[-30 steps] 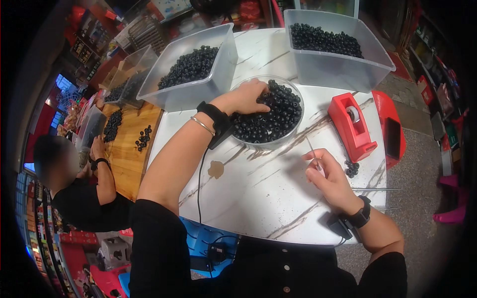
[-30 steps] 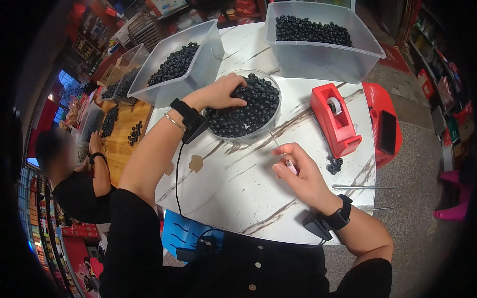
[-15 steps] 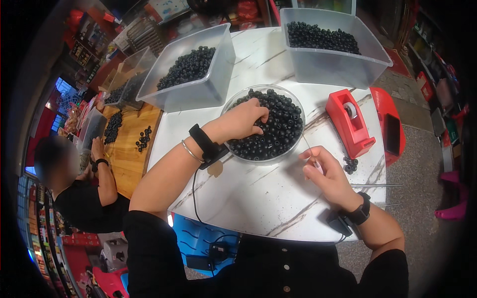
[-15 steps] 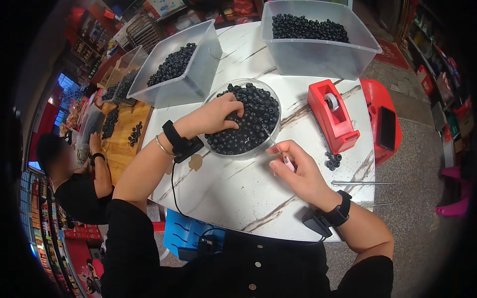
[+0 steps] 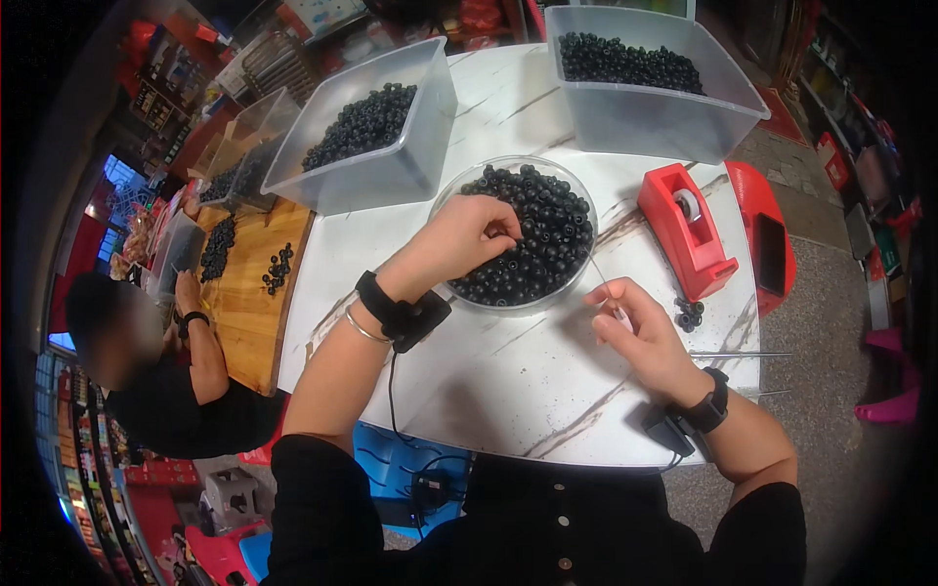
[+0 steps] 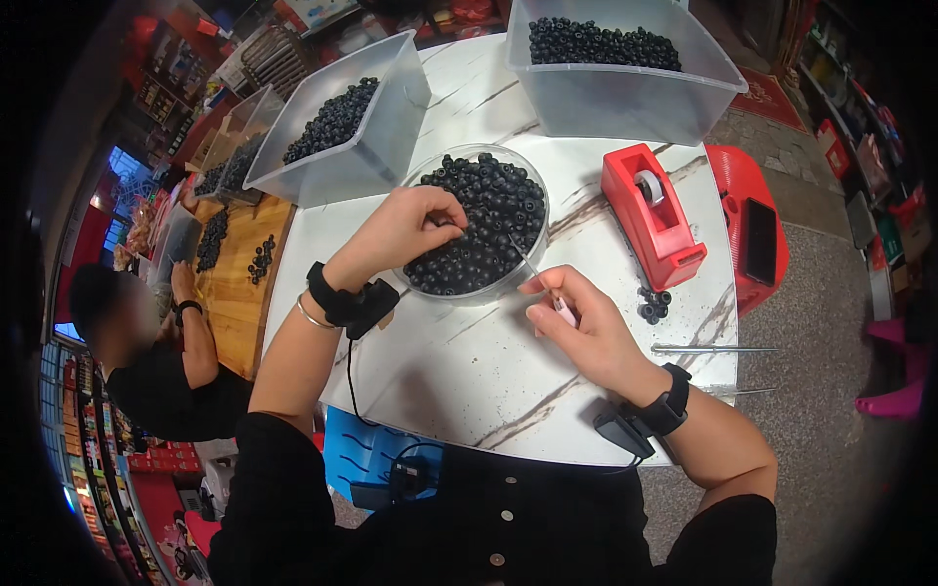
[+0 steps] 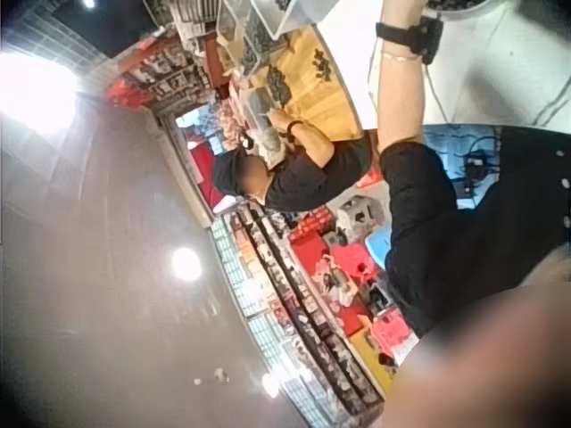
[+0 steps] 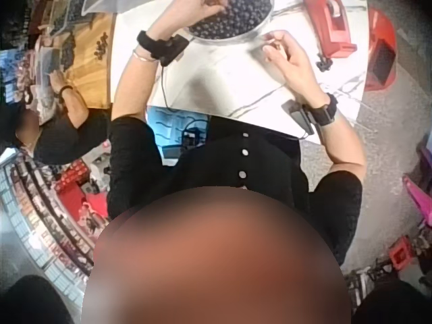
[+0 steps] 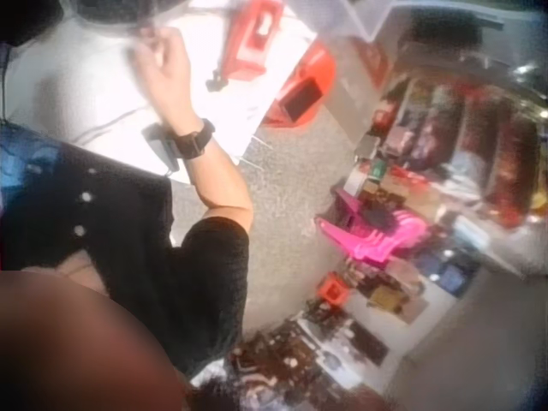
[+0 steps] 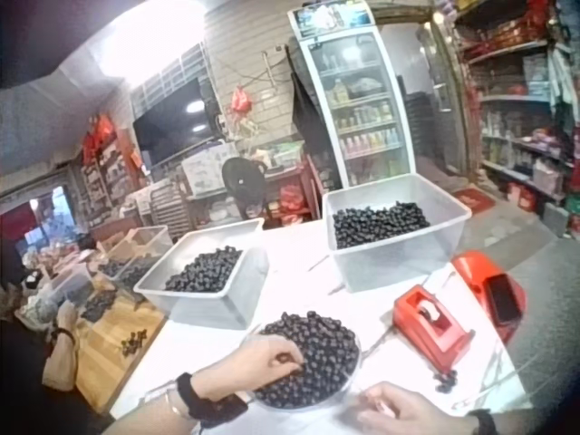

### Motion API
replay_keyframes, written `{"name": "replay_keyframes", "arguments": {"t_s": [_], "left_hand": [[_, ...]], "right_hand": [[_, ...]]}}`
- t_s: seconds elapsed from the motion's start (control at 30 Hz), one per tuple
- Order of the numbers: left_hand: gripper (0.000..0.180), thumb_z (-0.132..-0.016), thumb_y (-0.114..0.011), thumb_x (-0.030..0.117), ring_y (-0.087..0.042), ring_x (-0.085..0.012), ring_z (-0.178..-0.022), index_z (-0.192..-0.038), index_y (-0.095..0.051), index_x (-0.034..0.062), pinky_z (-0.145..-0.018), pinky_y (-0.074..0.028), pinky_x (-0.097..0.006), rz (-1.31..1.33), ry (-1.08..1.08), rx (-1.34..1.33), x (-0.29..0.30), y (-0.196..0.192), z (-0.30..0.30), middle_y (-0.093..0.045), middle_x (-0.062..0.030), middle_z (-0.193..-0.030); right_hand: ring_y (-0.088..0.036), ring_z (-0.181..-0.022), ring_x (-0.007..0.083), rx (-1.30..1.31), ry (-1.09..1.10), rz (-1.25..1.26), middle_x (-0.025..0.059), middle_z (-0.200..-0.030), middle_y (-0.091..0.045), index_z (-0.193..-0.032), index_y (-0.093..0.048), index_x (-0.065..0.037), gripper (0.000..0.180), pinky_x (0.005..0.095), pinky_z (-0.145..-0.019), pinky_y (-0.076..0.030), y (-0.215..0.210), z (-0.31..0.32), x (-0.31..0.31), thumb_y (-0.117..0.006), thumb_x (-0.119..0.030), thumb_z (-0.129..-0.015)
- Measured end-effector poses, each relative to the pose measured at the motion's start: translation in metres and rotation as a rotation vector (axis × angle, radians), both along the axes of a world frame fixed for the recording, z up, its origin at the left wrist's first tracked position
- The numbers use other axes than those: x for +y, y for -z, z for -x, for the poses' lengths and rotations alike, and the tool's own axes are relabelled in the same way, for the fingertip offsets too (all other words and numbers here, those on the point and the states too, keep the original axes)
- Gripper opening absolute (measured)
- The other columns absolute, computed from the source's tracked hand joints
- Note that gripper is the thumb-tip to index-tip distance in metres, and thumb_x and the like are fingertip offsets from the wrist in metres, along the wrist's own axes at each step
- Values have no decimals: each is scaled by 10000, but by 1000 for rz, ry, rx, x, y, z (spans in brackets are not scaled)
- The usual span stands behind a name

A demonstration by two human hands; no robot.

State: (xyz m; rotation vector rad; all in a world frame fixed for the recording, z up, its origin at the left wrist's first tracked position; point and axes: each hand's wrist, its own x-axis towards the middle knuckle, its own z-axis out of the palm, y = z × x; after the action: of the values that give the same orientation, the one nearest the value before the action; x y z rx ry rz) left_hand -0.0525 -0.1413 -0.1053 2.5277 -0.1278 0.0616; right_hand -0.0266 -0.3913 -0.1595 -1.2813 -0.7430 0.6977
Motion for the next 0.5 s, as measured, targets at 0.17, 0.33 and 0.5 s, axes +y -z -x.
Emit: {"name": "replay_keyframes", "arguments": {"t_s": [0.17,0.33,0.5], "left_hand": [[135,-721,-607,3,-569,-123,-626,-854,-599,-21,-620,-447,-206,245,-14,-10,-2,5,13,-611,-74,-783],[165,-781,-559,-16,-614,-137,-713,-946,-564,-32,-641,-498,-216,1027,79,356,-48,-16,43,-599,-87,-855],[206,-766,-578,-41,-597,-132,-784,-969,-544,-35,-699,-485,-226,1126,235,470,-77,20,49,-597,-92,-851]], "right_hand": [[-454,-732,50,-13,15,21,12,-936,-508,-999,-464,-25,170,194,-675,-398,0,-1,0,-507,-82,-844],[-448,-749,47,91,5,-32,26,-991,-501,-1041,-443,-23,210,197,-680,-406,6,-2,-1,-504,-84,-849],[-436,-734,41,135,92,29,35,-984,-499,-1070,-431,-25,233,189,-657,-402,-5,-3,-2,-496,-102,-860]]}}
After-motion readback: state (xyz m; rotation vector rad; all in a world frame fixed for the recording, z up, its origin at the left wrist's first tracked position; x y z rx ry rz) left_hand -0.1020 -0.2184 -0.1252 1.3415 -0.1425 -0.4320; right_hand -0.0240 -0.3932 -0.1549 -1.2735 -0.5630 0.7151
